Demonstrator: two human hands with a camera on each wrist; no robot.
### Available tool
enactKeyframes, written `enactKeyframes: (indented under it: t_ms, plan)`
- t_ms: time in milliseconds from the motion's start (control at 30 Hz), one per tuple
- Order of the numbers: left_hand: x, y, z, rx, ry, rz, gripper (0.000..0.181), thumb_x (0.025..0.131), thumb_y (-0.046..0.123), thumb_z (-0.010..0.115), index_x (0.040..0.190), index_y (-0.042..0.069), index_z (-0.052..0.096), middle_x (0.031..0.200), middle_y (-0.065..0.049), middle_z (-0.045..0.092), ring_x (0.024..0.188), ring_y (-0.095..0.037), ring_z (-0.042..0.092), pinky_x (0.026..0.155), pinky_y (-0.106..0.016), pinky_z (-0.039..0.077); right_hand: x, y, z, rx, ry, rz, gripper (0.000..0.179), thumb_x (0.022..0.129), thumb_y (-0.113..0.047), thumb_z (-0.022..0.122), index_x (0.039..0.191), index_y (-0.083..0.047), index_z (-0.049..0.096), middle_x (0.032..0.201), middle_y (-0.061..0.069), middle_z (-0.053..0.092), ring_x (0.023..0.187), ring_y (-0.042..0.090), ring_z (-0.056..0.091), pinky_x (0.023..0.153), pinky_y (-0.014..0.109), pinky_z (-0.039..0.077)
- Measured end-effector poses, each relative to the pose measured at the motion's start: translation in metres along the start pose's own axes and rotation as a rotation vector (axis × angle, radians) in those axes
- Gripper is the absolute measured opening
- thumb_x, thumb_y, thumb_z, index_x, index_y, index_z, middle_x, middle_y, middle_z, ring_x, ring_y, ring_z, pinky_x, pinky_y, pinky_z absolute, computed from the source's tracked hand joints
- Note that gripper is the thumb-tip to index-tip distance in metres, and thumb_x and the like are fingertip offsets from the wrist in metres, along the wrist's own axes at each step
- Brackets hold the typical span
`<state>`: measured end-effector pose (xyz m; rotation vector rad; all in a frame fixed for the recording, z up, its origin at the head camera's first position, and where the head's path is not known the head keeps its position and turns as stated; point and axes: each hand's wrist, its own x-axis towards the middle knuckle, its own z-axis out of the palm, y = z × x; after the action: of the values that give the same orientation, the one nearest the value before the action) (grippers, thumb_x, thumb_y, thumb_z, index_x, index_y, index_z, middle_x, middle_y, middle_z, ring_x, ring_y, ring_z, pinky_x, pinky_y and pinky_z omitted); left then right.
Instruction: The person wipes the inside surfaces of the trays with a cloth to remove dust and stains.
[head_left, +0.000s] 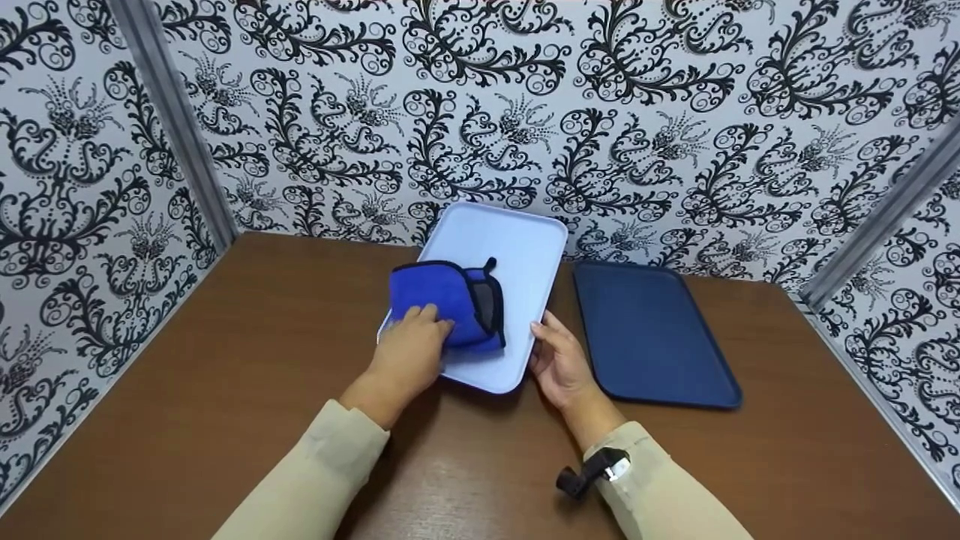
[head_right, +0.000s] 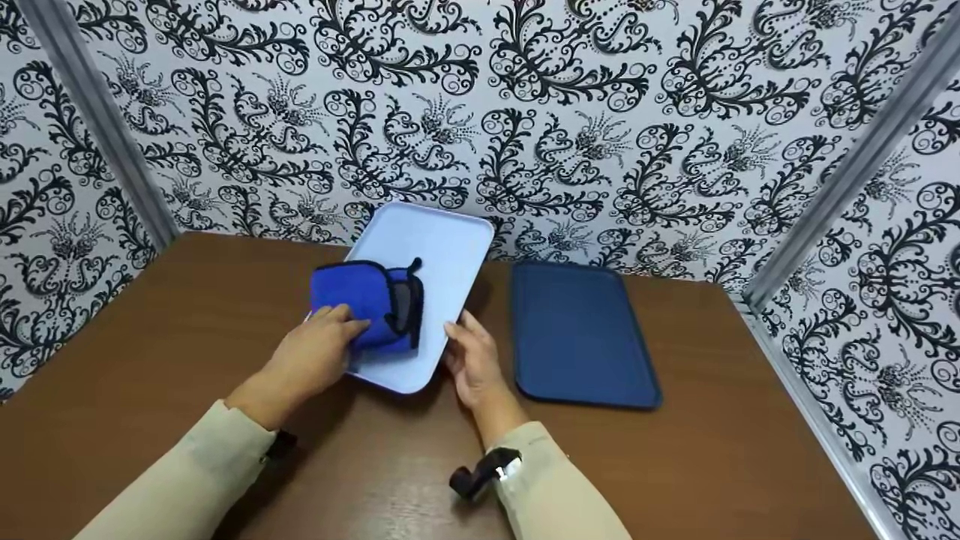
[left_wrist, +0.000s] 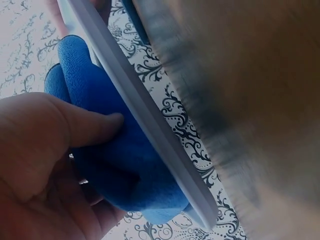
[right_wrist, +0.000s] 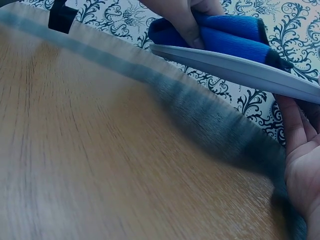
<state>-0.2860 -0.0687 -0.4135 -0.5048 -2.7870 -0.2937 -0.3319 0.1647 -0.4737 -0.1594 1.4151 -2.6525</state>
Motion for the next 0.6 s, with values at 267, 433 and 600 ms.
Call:
enactKeyframes:
  t_ms: [267,433,600]
  plan:
    - [-0.001,0.010,0.005,-0.053,0.000,0.089,0.029,0.089,-0.001,0.069,0.116,0.005,0.077,0.104,-0.015,0.066,0.099,-0.035,0.062,0.085,-0.049,0.059,0.001,0.000,0.000,0.001,0.008,0.008,0.033,0.105,-0.004,0.042,0.132,-0.007,0.061,0.097,-0.002,0.077,0.088,0.012,0.072,0.079,0.026,0.060]
    - [-0.003,0.016,0.005,-0.040,0.013,0.128,0.030,0.087,-0.005,0.066,0.113,0.006,0.078,0.102,-0.013,0.065,0.096,-0.034,0.062,0.083,-0.049,0.060,0.001,0.000,0.001,0.007,0.014,0.010,0.032,0.105,-0.003,0.042,0.130,-0.008,0.061,0.098,-0.003,0.077,0.088,0.011,0.072,0.078,0.024,0.059]
    - [-0.004,0.023,0.004,-0.001,-0.008,0.164,0.032,0.089,-0.005,0.065,0.115,0.006,0.078,0.104,-0.013,0.066,0.097,-0.033,0.062,0.087,-0.047,0.060,0.001,0.000,0.000,0.014,0.020,0.014,0.032,0.104,-0.002,0.042,0.127,-0.010,0.062,0.097,-0.003,0.076,0.086,0.010,0.071,0.074,0.023,0.059]
